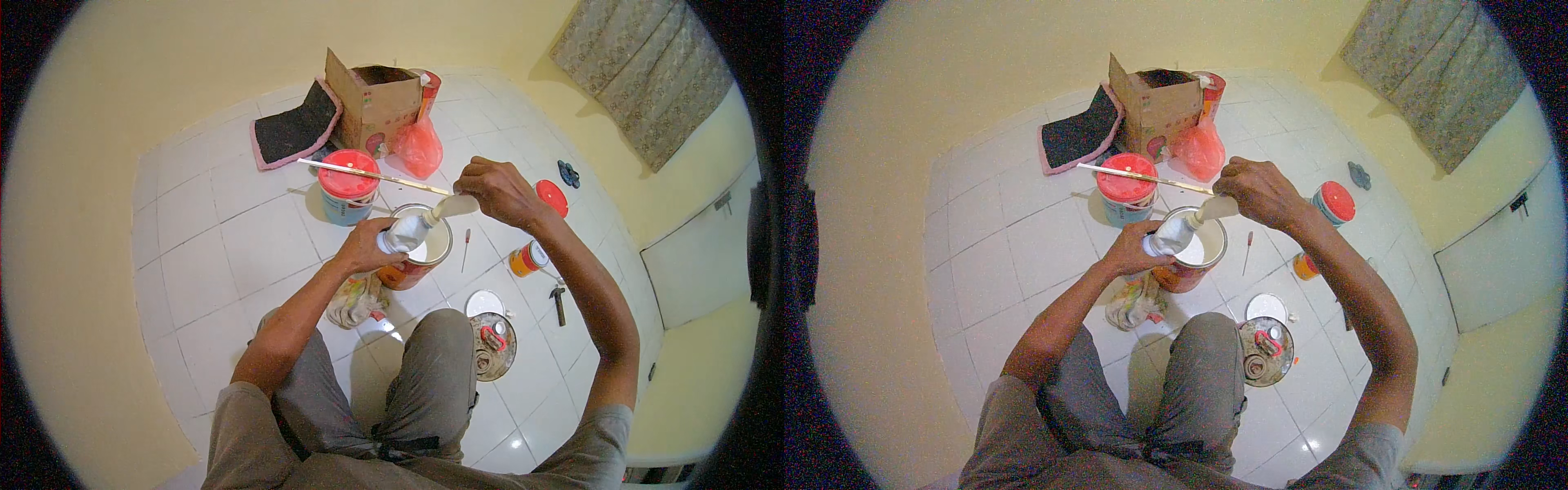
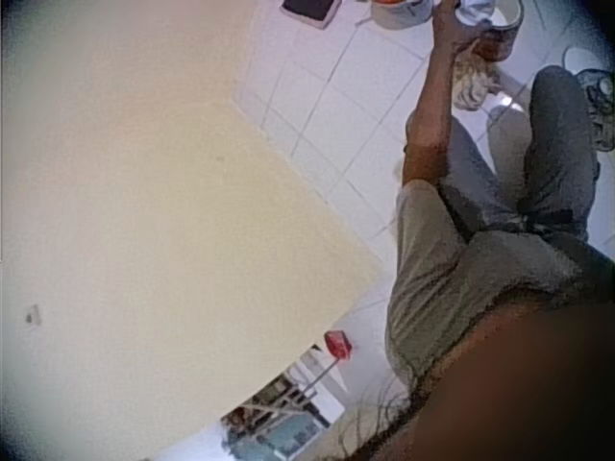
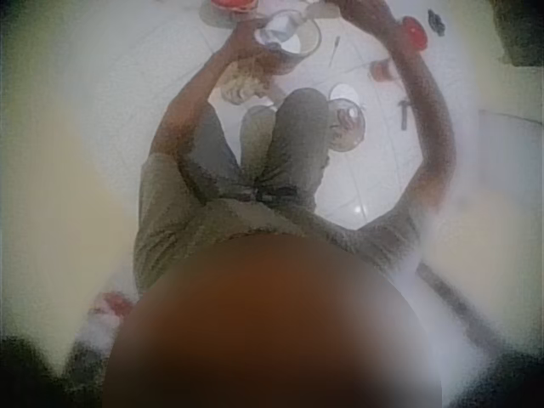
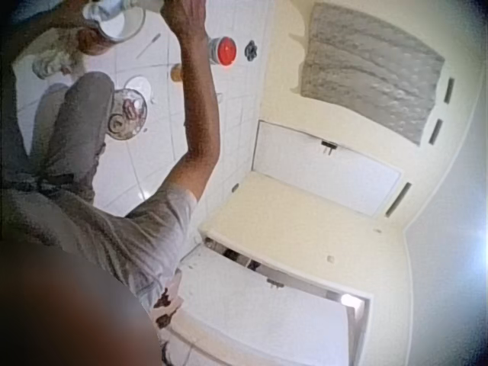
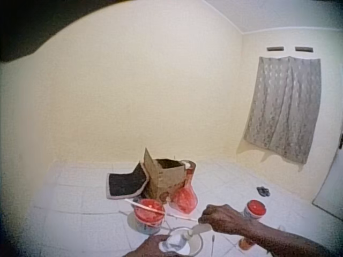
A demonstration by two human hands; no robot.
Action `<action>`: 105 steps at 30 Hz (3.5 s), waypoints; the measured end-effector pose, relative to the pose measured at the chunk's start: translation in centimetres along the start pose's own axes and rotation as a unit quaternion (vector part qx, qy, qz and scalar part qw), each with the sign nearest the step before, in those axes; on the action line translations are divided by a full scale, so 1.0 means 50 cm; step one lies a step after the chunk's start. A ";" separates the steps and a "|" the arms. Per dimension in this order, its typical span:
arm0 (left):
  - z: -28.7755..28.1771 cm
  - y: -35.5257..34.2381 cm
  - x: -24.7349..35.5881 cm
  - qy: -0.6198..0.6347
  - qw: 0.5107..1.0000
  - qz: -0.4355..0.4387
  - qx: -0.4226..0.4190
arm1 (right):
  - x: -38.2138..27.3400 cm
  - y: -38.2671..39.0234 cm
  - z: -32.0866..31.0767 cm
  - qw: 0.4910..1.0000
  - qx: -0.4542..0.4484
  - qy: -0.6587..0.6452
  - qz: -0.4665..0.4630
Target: The person pours liquid from a bottle into a large paint bucket, stirs the mixture with a wooden stick, wipes the rim with a cloth, and then hammers nails into the lid to seal the bucket.
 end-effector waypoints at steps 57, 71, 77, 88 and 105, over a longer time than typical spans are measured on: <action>0.000 0.007 0.021 0.013 1.000 -0.018 -0.023 | -0.052 -0.031 -0.047 0.984 -0.053 0.133 -0.110; 0.004 0.003 0.012 0.019 1.000 -0.001 -0.020 | -0.060 -0.042 -0.056 0.977 -0.074 0.155 -0.124; 0.004 0.002 0.007 0.012 1.000 0.000 -0.021 | -0.067 -0.046 -0.063 0.974 -0.078 0.168 -0.130; 0.005 0.002 0.006 0.023 0.999 -0.001 -0.031 | -0.071 -0.056 -0.070 0.968 -0.098 0.187 -0.135; -0.007 0.003 0.023 0.016 0.999 -0.027 -0.035 | -0.088 -0.068 -0.075 0.959 -0.097 0.208 -0.164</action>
Point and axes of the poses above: each hand's wrist, its own y-axis away from the middle knuckle, its own z-axis out of the palm, x = y × z, the point moved 4 cm from there along -y, towards the middle knuckle, and after that the axes turned 13 degrees about y, right-handed, at the moved point
